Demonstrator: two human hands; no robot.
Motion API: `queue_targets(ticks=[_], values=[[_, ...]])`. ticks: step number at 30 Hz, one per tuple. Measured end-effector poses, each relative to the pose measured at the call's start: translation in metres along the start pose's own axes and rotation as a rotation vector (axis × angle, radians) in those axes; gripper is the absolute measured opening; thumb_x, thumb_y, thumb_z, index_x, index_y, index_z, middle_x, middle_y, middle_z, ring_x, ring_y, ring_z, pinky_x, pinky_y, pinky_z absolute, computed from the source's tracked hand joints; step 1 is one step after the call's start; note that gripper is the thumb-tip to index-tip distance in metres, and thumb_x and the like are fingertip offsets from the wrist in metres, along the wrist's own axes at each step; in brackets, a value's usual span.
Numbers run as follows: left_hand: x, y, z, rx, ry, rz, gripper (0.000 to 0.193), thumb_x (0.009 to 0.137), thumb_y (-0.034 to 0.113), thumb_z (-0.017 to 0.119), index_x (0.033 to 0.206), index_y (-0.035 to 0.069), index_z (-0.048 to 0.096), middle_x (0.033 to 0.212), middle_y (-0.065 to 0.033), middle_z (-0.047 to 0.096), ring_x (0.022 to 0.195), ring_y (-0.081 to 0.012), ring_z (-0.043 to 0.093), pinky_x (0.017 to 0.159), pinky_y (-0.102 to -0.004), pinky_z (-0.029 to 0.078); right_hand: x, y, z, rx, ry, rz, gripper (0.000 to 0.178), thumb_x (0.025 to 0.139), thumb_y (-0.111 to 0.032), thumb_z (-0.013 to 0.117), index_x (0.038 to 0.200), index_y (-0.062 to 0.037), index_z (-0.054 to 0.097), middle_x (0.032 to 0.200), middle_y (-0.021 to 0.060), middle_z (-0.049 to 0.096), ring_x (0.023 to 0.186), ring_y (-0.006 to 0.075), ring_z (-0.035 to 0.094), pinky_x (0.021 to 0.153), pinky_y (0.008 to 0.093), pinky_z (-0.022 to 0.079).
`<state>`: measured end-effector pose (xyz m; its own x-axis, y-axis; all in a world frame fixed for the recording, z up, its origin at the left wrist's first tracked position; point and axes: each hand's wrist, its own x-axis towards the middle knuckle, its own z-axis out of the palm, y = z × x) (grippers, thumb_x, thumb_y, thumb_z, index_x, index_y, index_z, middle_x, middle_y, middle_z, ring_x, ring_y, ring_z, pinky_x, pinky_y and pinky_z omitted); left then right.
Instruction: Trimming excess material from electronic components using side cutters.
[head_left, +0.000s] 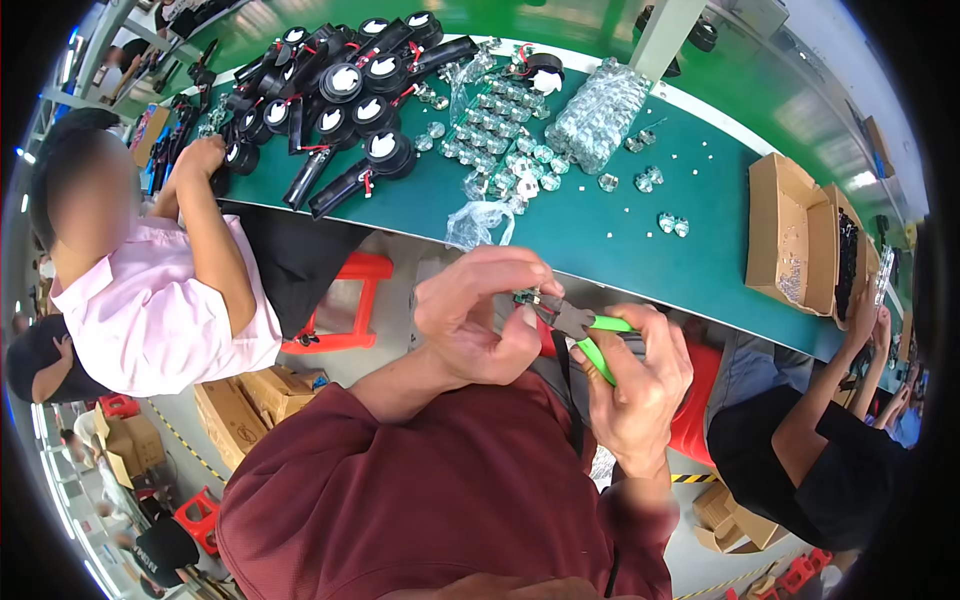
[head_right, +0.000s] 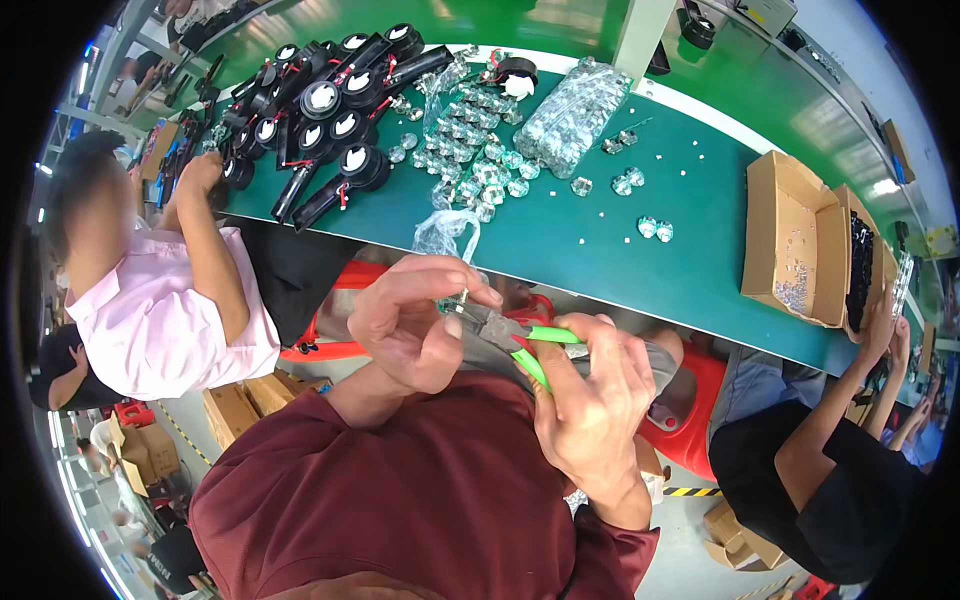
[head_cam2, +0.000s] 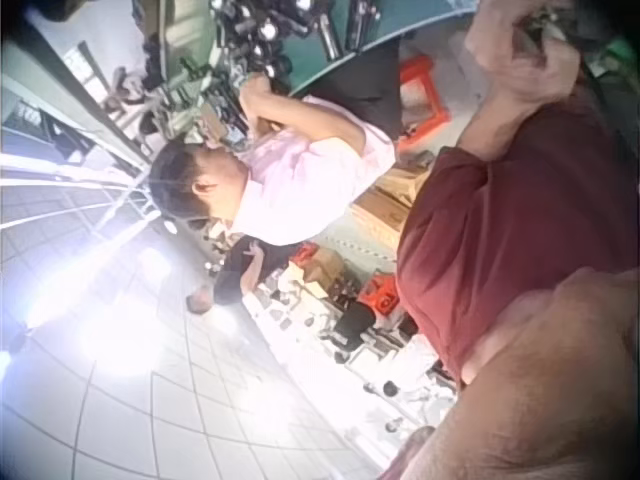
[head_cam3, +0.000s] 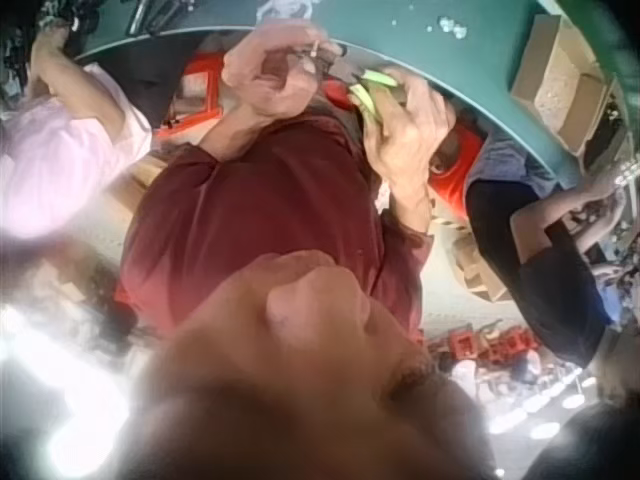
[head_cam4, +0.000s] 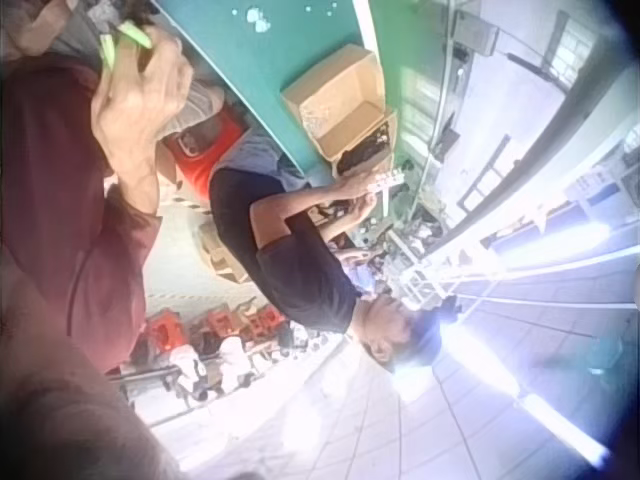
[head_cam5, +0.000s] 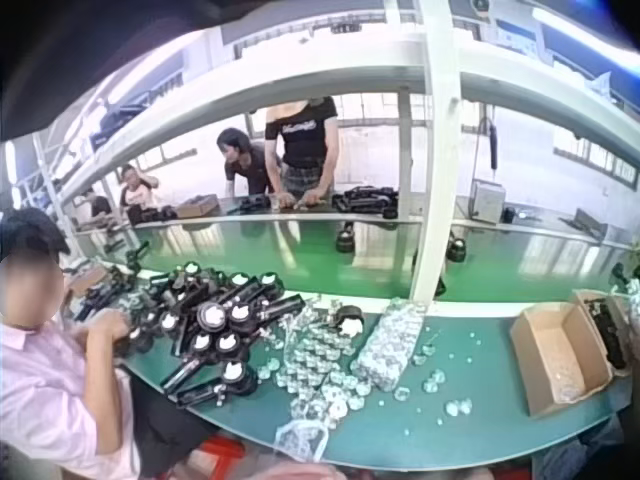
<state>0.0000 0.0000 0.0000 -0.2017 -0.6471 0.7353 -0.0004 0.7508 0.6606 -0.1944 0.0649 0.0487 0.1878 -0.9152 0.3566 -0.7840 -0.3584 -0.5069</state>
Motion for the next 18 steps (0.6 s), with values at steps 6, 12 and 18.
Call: queue_targets(ticks=[6,12,18], values=[[0.001,0.002,0.012,-0.195,0.141,-0.037,0.036,0.084,-0.007,0.049,0.119,-0.007,0.054,0.105,-0.0252,0.062,0.080,-0.0294,0.071,0.075,-0.0378,0.062,0.004,-0.001,-0.005,-0.087,0.038,-0.073,0.028,0.066,-0.010,0.076,0.093,-0.0042,0.074,0.105,0.0109,0.064,0.089,0.0332,0.065,0.080,0.0426,0.049],[0.003,0.001,0.007,-0.035,0.080,0.014,0.038,0.082,-0.008,0.048,0.119,-0.007,0.054,0.105,-0.0260,0.062,0.078,-0.0297,0.072,0.075,-0.0392,0.063,0.004,0.000,-0.003,-0.086,0.047,-0.064,0.028,0.066,-0.010,0.076,0.094,-0.0043,0.074,0.104,0.0108,0.064,0.090,0.0334,0.065,0.082,0.0433,0.049],[0.004,0.003,0.013,-0.051,0.232,-0.011,0.038,0.068,-0.012,0.056,0.105,-0.008,0.064,0.098,-0.0238,0.068,0.076,-0.0253,0.073,0.067,-0.0336,0.063,0.004,0.001,-0.002,-0.073,0.036,-0.062,0.029,0.066,-0.010,0.077,0.095,-0.0056,0.075,0.105,0.0098,0.064,0.089,0.0322,0.065,0.080,0.0424,0.049]])
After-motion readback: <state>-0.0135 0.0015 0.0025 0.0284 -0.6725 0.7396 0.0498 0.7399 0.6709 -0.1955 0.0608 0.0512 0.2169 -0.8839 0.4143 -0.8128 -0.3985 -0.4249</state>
